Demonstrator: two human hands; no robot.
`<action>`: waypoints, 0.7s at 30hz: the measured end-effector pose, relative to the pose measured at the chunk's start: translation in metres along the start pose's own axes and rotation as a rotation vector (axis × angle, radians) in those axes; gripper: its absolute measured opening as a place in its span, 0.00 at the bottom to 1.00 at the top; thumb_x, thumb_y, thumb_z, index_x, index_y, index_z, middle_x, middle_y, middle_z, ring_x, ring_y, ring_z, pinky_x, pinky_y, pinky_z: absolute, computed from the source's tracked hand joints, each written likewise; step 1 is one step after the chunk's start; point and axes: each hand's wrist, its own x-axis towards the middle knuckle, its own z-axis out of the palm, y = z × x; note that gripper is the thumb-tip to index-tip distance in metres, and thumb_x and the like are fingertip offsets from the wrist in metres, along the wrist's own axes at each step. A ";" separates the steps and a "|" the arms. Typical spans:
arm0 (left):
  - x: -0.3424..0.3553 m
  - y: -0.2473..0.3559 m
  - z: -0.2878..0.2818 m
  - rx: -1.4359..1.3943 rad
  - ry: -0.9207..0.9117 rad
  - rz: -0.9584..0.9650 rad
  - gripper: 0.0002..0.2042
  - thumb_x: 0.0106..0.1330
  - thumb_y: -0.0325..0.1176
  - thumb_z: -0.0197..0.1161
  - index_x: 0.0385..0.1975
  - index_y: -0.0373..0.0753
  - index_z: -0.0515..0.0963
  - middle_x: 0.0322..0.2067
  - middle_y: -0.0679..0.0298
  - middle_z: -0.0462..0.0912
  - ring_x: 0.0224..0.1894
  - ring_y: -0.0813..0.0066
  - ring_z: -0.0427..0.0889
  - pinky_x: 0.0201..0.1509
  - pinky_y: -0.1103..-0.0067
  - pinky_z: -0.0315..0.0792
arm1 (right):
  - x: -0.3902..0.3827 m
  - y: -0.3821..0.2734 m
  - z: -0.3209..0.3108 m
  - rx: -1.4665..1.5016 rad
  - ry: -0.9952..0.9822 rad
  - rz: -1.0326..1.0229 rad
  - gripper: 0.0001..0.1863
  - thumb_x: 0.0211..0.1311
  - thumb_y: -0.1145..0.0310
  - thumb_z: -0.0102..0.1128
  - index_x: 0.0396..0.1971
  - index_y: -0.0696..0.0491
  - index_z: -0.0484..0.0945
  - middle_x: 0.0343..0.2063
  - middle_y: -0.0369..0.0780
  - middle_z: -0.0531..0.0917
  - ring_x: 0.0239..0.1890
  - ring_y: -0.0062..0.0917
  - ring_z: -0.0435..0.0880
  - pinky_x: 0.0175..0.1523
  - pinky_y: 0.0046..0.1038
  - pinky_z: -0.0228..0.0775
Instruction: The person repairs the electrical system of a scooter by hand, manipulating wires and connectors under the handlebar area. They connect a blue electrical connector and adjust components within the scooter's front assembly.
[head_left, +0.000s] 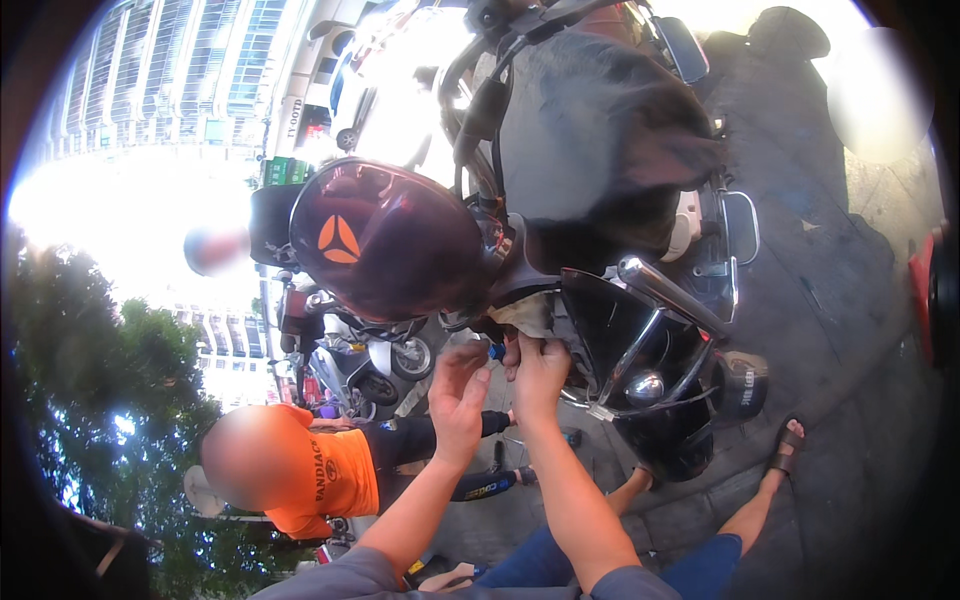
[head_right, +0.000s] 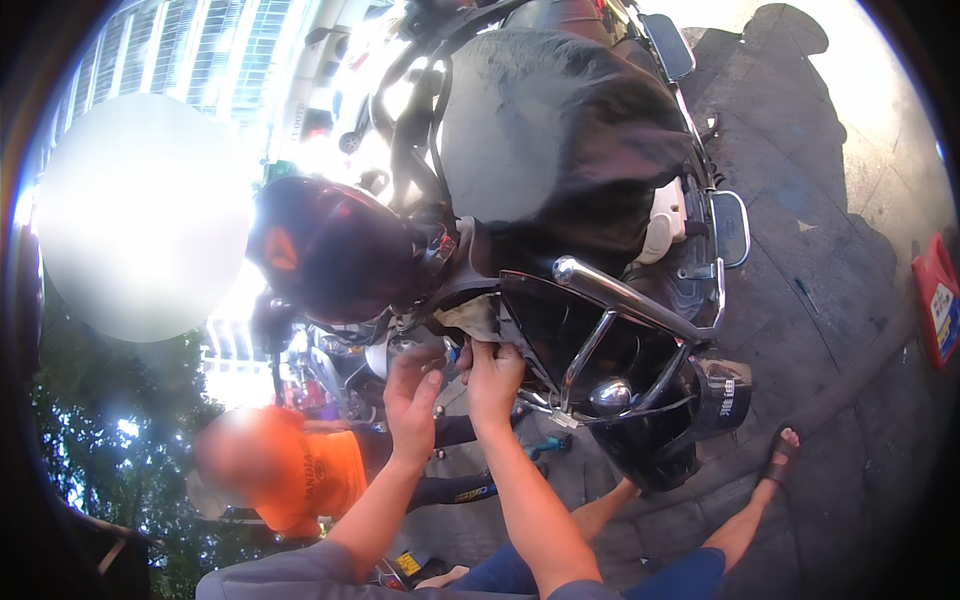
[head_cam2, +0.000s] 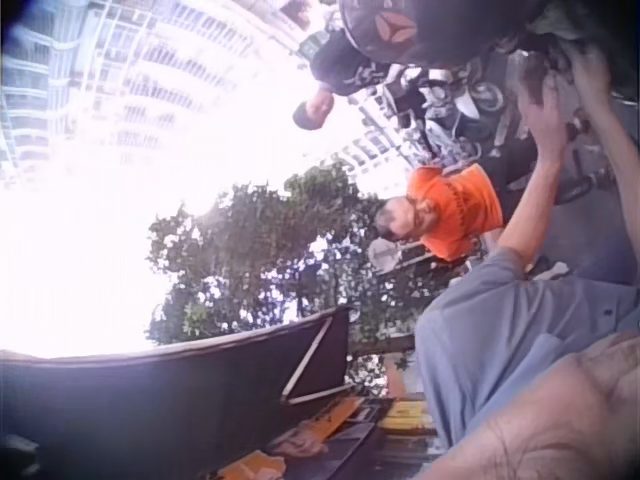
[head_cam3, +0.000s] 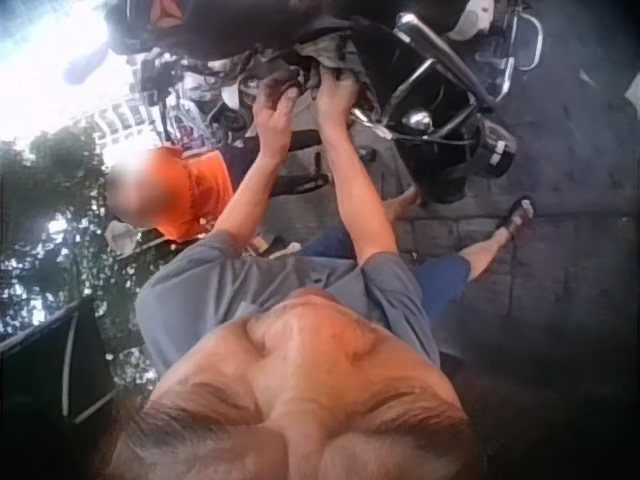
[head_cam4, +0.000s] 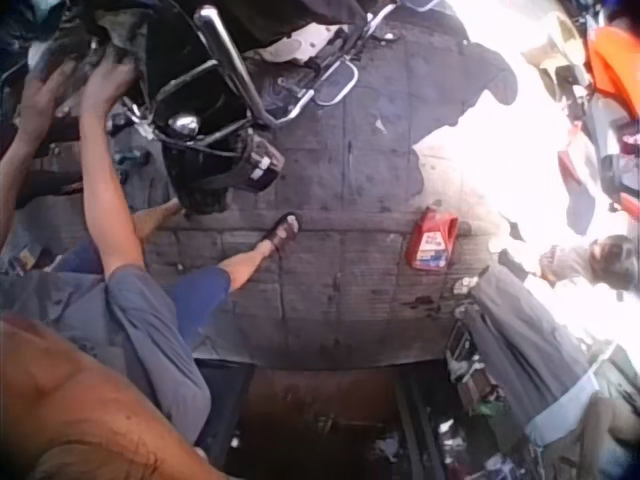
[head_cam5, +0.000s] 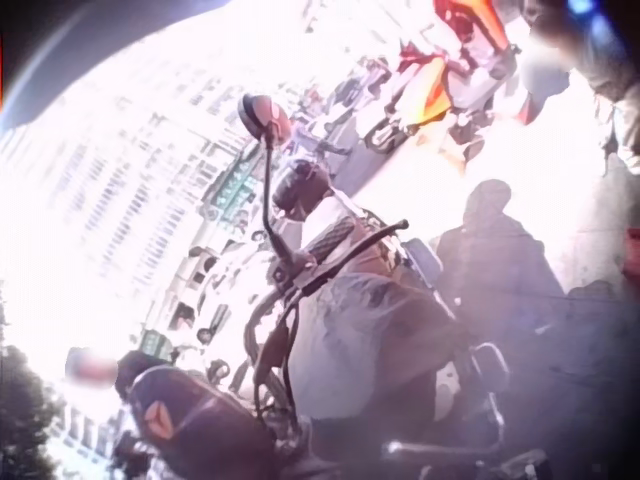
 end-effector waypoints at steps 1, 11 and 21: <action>0.002 -0.001 0.007 -0.030 -0.042 -0.112 0.16 0.73 0.31 0.59 0.57 0.30 0.74 0.40 0.62 0.80 0.41 0.78 0.79 0.49 0.80 0.75 | -0.007 -0.010 0.000 0.031 -0.011 0.026 0.15 0.75 0.61 0.61 0.30 0.57 0.78 0.16 0.32 0.75 0.15 0.12 0.68 0.19 0.18 0.56; 0.041 -0.005 0.038 -0.514 -0.139 -0.375 0.09 0.73 0.30 0.61 0.47 0.36 0.75 0.25 0.66 0.77 0.16 0.86 0.68 0.17 0.84 0.59 | -0.017 -0.039 0.010 -0.005 0.048 0.072 0.08 0.77 0.66 0.53 0.37 0.54 0.74 0.14 0.30 0.69 0.11 0.14 0.62 0.16 0.20 0.51; 0.036 -0.026 0.032 -0.454 -0.091 -0.430 0.13 0.70 0.27 0.62 0.51 0.28 0.78 0.46 0.60 0.85 0.46 0.77 0.80 0.54 0.77 0.73 | -0.025 -0.061 -0.003 -0.063 -0.056 0.264 0.08 0.78 0.63 0.50 0.42 0.51 0.71 0.16 0.31 0.68 0.13 0.14 0.61 0.17 0.19 0.52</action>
